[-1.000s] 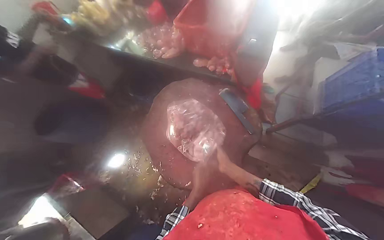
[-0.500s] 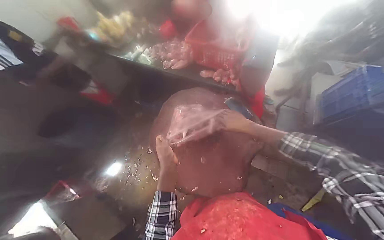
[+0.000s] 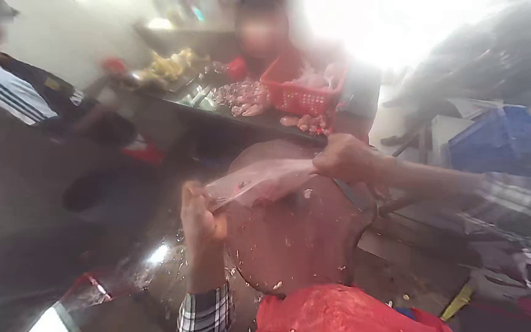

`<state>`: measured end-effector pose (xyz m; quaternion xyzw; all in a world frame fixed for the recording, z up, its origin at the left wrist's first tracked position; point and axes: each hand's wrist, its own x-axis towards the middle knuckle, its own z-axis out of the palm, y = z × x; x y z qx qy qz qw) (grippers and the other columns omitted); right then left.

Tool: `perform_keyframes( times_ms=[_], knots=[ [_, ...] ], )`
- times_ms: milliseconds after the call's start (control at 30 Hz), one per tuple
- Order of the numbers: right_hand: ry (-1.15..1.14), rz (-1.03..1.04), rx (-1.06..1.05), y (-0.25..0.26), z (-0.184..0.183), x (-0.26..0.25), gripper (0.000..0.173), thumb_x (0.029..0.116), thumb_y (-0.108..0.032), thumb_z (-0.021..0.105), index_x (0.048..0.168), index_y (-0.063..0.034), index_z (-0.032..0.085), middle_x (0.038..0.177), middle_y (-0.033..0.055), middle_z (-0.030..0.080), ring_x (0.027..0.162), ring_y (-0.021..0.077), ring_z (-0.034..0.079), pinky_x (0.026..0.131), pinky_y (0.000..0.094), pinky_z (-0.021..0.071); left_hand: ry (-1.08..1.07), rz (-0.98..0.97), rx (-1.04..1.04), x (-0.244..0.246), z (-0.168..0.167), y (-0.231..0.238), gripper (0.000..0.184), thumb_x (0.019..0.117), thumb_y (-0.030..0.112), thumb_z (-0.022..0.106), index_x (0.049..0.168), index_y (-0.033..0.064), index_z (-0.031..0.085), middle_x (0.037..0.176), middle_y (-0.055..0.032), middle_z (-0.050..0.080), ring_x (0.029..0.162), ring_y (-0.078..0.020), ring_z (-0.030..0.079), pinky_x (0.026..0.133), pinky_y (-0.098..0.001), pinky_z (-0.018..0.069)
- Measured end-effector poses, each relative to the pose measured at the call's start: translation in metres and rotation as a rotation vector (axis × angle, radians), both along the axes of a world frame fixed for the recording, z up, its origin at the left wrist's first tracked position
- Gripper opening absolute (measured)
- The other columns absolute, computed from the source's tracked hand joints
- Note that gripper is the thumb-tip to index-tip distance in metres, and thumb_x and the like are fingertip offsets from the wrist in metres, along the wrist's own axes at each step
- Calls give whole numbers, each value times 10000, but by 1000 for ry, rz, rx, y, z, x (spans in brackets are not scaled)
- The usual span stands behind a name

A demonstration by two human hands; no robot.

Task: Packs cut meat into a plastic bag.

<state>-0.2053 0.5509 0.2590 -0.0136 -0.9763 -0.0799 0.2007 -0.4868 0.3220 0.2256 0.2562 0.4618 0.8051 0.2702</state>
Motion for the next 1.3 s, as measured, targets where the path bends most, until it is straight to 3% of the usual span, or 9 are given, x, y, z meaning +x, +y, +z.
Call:
perform_keyframes(
  times_ms=[167,300,400,533,733,867,967,1100,1300],
  knots=[
    [111,8,44,-18,70,1,546,1078,-446,471,678,-83,547,524,54,459,511,243,518,624,457,468,43,27,-22,-35,37,8,140,1079,275,399,1040,245,530,726,79,576,672,-72,615,660,-304,575],
    [35,26,-178,-37,32,-14,475,1045,-470,516,696,-164,616,541,-30,520,528,149,556,579,405,475,-128,59,-276,-54,-7,52,221,1075,340,469,1205,176,537,809,-12,609,678,-134,613,609,-342,555],
    [9,144,-272,-74,12,-19,490,1065,-454,486,690,-155,584,526,-24,495,496,141,533,533,362,438,27,31,-367,-46,-31,65,127,1059,179,389,1074,170,515,655,36,483,523,-85,484,486,-260,449],
    [-73,316,-301,-113,18,-23,413,1052,-430,528,798,-135,665,587,13,571,560,188,589,641,416,512,864,-4,-407,-27,28,-6,435,1008,258,554,1380,35,525,1132,-54,688,987,-131,673,870,-352,580],
    [-267,524,-388,-113,20,-44,322,997,-496,605,1022,-199,726,1086,-22,710,1110,177,648,1040,455,485,1586,-332,-358,28,-20,-61,221,983,393,648,1184,352,729,1403,88,623,1411,-180,480,1210,-510,337],
    [-481,504,-400,-93,-27,-64,579,892,-634,673,1223,-161,716,1060,52,738,1127,242,667,1223,568,304,1553,-176,-280,14,-41,-85,179,1028,277,588,1095,328,745,1285,112,694,1354,-161,537,1208,-506,332],
    [-681,220,-214,-39,-56,-45,539,861,-614,724,1021,-101,759,819,110,725,889,324,706,1127,639,378,1499,-312,-520,-7,-64,-112,343,1074,360,481,950,207,762,1005,88,754,1068,-79,682,1183,-455,372],
    [-582,183,-211,-17,-121,-13,362,995,-428,636,831,-116,714,687,62,663,732,270,673,907,589,487,1292,-592,-1137,3,-141,-130,543,991,629,507,1282,199,667,1026,-66,746,1018,-306,696,921,-569,549],
    [-584,-464,-784,-83,-183,27,404,1042,-282,505,1447,-273,510,1065,146,730,960,401,712,806,665,542,305,-347,-1100,75,-201,-146,616,1000,392,638,1523,159,411,1072,-144,694,796,-256,679,697,-499,584]
  ],
)
